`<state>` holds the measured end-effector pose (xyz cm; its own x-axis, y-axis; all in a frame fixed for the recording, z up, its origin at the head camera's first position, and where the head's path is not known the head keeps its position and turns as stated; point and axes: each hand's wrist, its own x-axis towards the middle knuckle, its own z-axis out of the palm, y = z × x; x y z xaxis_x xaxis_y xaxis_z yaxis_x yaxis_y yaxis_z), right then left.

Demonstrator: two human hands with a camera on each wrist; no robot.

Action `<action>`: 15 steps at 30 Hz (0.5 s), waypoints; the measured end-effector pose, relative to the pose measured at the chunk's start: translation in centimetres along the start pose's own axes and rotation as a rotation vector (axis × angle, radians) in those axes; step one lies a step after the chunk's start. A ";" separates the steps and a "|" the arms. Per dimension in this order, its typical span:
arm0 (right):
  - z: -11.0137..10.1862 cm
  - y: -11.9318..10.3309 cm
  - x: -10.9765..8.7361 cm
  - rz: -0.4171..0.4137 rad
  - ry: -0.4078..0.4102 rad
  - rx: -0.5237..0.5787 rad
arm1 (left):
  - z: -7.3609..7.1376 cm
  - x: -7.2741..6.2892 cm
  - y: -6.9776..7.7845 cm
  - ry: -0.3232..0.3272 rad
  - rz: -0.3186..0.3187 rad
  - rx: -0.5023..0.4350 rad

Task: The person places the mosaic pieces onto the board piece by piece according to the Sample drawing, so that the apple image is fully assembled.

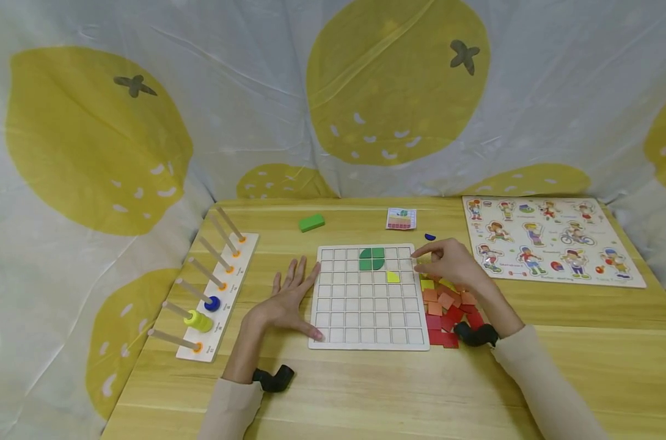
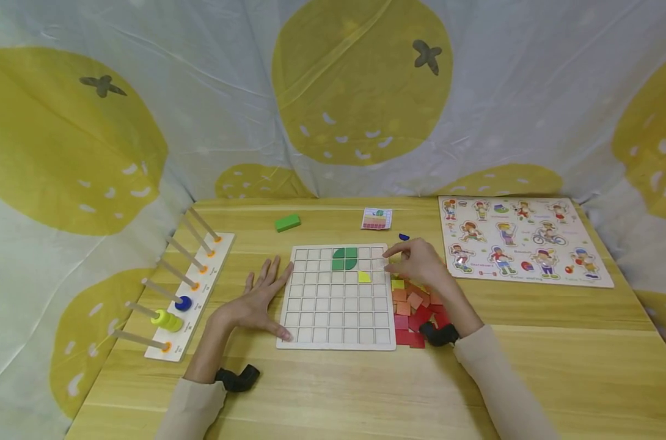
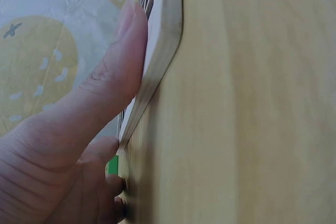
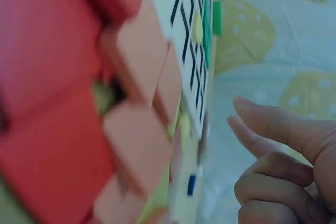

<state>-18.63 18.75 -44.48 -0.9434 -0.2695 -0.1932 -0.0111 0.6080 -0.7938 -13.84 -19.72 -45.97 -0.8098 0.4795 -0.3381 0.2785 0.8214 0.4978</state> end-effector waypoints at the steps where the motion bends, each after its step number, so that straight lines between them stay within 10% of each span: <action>1: -0.5 0.4 -0.2 0.004 0.006 0.004 | 0.0 0.0 0.0 0.000 -0.001 -0.001; 15: -1.9 2.6 -1.3 0.090 -0.077 -0.029 | -0.1 -0.1 0.0 0.000 -0.003 -0.004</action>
<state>-18.03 22.15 -45.22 -0.9127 -0.2689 -0.3075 0.0617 0.6535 -0.7544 -13.79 -19.84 -45.86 -0.8110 0.4765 -0.3394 0.2738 0.8219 0.4996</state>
